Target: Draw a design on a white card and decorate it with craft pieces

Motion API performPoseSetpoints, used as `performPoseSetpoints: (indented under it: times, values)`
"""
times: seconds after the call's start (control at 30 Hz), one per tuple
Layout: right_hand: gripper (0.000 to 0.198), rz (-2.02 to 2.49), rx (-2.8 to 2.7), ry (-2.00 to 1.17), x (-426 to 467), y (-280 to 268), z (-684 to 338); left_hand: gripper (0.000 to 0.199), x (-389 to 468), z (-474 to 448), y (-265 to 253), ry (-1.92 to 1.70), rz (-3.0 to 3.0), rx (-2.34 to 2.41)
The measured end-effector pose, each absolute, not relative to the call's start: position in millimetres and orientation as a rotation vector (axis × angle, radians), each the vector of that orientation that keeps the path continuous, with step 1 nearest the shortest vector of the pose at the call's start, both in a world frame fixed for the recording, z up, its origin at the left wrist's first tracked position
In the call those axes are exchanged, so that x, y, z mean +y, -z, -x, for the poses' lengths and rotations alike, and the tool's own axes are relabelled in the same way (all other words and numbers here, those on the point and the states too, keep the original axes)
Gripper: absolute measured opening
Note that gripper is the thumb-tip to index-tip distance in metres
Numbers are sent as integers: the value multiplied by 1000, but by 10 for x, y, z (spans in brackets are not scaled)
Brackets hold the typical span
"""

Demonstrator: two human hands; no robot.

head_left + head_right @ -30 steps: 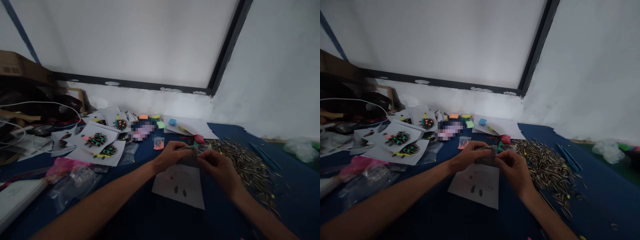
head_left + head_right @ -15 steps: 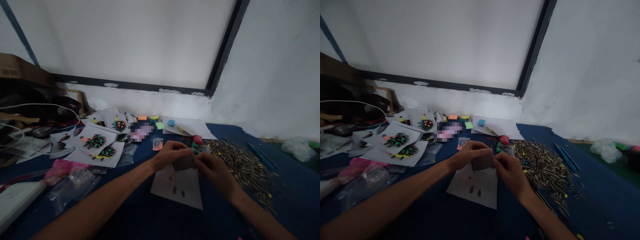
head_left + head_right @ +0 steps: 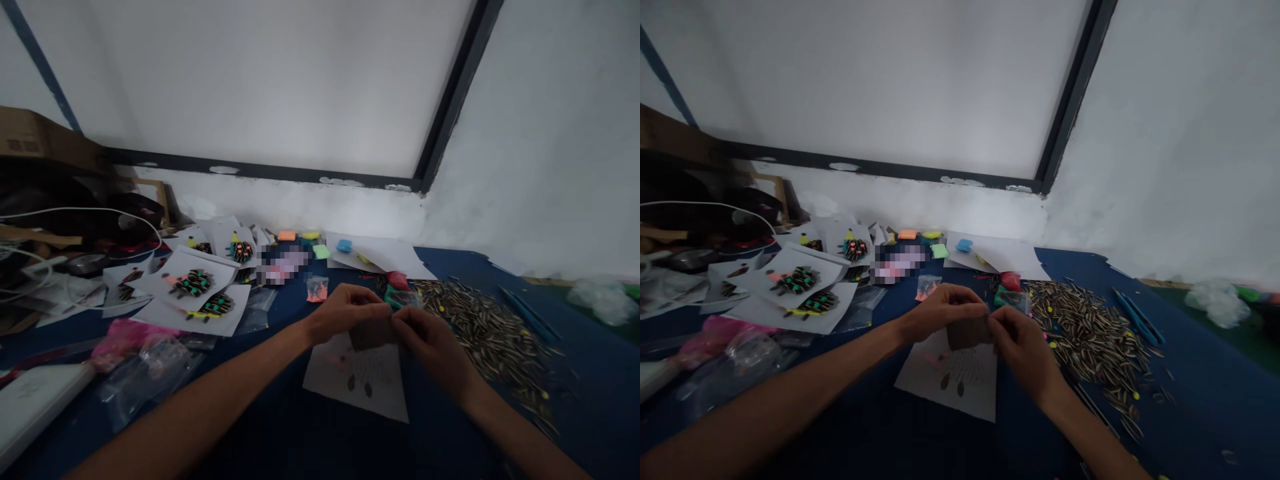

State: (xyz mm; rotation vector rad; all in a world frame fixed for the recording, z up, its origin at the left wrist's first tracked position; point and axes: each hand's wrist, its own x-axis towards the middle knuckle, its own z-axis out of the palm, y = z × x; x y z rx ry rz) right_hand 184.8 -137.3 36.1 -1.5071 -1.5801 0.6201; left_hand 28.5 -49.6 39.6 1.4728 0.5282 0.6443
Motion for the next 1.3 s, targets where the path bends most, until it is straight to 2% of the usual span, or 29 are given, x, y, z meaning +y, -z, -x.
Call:
performPoseSetpoints:
  times: [0.2,0.4,0.57,0.83,1.03,1.3]
  values:
    - [32,1528,-1499,-564,-1363,-397,-1855,28,-452,-257,-399,-593,-1468,551]
    - [34,1526,-1543,-697,-1336,-356,-1889,29,-440,-245,-402,-595,-1491,561]
    - [40,1568,-1442,-594,-1348,-413,-1927,36,-390,-202,-388,-493,-1586,542]
    - [47,1583,-1393,-593,-1331,-435,-1930,26,-320,-186,-350,-477,-1581,525]
    - [42,1582,-1407,-629,-1304,-397,-1970,21,-309,-194,-319,-505,-1570,561]
    - [38,1548,-1404,-751,-1309,-418,-1953,37,-333,-176,-336,-474,-1572,589]
